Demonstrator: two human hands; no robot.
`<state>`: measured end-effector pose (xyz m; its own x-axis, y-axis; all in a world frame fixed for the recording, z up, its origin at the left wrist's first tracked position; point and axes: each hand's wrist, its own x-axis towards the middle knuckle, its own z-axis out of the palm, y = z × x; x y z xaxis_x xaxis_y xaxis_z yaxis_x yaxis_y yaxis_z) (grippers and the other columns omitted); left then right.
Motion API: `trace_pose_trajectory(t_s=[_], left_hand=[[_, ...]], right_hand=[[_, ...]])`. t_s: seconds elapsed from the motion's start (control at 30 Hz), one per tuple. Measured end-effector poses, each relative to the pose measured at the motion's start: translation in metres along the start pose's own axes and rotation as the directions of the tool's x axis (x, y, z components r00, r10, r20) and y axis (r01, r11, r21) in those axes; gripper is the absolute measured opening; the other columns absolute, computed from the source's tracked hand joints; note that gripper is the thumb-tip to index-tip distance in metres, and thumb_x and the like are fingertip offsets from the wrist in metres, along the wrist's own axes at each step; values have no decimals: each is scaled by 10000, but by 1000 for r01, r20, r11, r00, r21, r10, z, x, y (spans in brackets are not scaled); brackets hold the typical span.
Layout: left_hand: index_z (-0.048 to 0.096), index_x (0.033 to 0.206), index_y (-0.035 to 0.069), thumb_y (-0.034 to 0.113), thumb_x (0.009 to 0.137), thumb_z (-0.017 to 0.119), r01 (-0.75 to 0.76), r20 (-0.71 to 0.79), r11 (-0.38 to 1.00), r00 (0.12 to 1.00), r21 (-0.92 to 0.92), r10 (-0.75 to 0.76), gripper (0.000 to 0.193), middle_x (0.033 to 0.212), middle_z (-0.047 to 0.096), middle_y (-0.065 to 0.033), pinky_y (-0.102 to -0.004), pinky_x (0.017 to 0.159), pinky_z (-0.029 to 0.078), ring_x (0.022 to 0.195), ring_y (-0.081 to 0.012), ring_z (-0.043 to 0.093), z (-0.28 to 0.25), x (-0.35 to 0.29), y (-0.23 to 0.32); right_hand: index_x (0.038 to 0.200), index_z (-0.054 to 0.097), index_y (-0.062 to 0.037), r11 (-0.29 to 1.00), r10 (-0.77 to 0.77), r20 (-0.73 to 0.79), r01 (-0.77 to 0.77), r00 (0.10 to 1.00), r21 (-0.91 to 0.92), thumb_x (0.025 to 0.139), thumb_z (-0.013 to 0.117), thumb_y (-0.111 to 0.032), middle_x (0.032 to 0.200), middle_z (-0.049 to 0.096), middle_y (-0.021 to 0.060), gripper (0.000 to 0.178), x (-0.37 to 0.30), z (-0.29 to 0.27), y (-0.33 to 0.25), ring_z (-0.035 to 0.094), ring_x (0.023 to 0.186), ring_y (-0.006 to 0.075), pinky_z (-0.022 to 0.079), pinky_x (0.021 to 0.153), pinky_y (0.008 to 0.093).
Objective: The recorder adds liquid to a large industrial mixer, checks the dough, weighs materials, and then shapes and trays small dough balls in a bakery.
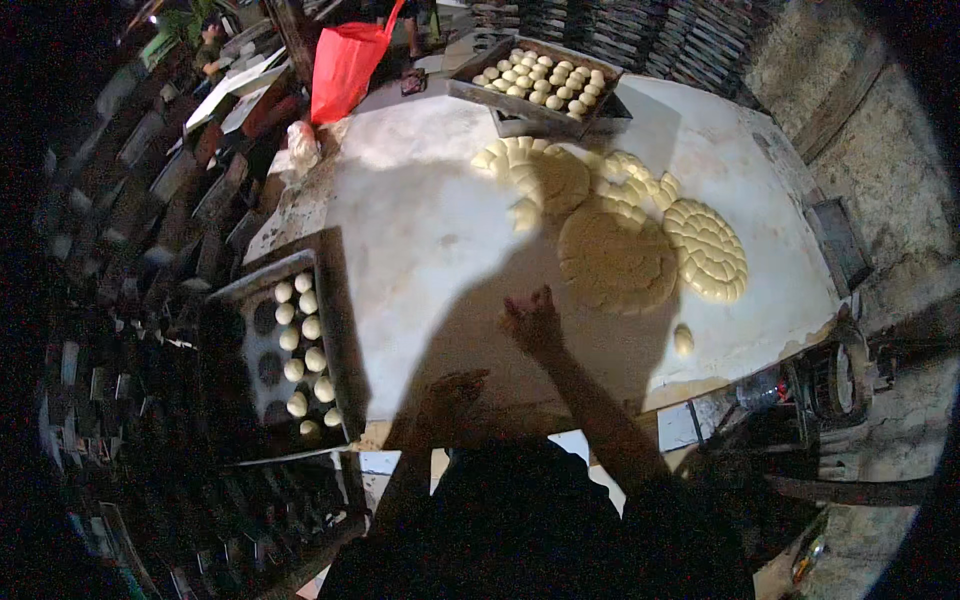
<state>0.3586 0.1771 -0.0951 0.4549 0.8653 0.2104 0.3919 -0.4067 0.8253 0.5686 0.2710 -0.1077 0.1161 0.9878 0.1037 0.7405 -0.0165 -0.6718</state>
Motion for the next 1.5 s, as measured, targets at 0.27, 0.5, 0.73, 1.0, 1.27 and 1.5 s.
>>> trace_pose_trajectory(t_s=[0.27,0.5,0.73,1.0,1.27,1.5], left_hand=[[598,1105,46,197,883,533,291,-44,956,956,39,-289,276,947,643,-144,-351,771,496,866,-271,625,57,27,17],[574,997,4,186,894,500,415,76,907,905,68,-419,221,950,610,-154,-377,778,473,921,-323,598,80,81,68],[450,1227,42,278,909,489,325,214,943,928,-65,-305,397,1071,540,-225,-466,811,454,979,-374,554,80,101,86],[277,1419,178,468,881,476,266,100,567,840,780,-533,643,1211,468,-223,-529,889,375,1105,-410,459,75,55,37],[561,1210,112,234,825,604,398,-57,649,876,648,-479,405,1331,472,-90,-392,1047,268,1248,-249,383,14,20,-38],[610,929,28,271,842,576,-10,-73,787,995,617,70,260,1018,577,-181,-428,960,363,1052,-327,500,97,11,-48]], right_hand=[[1083,558,12,886,-262,398,55,879,460,901,526,-285,894,636,152,350,-75,-25,13,619,875,286,482,770,379],[852,508,18,920,-65,264,-44,962,389,881,557,-342,701,587,184,364,-57,-77,35,599,611,339,470,560,398],[907,506,-34,991,62,142,-77,988,105,859,552,-379,711,558,134,351,-28,-105,90,573,664,346,424,580,467],[955,540,6,804,-485,459,586,744,-100,781,597,-253,933,543,209,317,-79,-88,119,492,938,394,330,913,540],[932,552,42,826,-525,306,562,794,-40,798,560,-203,1027,518,263,280,-17,-76,108,467,1025,438,311,975,572],[1060,552,73,713,-463,705,698,538,-66,830,531,-237,1153,496,297,387,-87,-36,96,421,1142,458,257,1031,565]])
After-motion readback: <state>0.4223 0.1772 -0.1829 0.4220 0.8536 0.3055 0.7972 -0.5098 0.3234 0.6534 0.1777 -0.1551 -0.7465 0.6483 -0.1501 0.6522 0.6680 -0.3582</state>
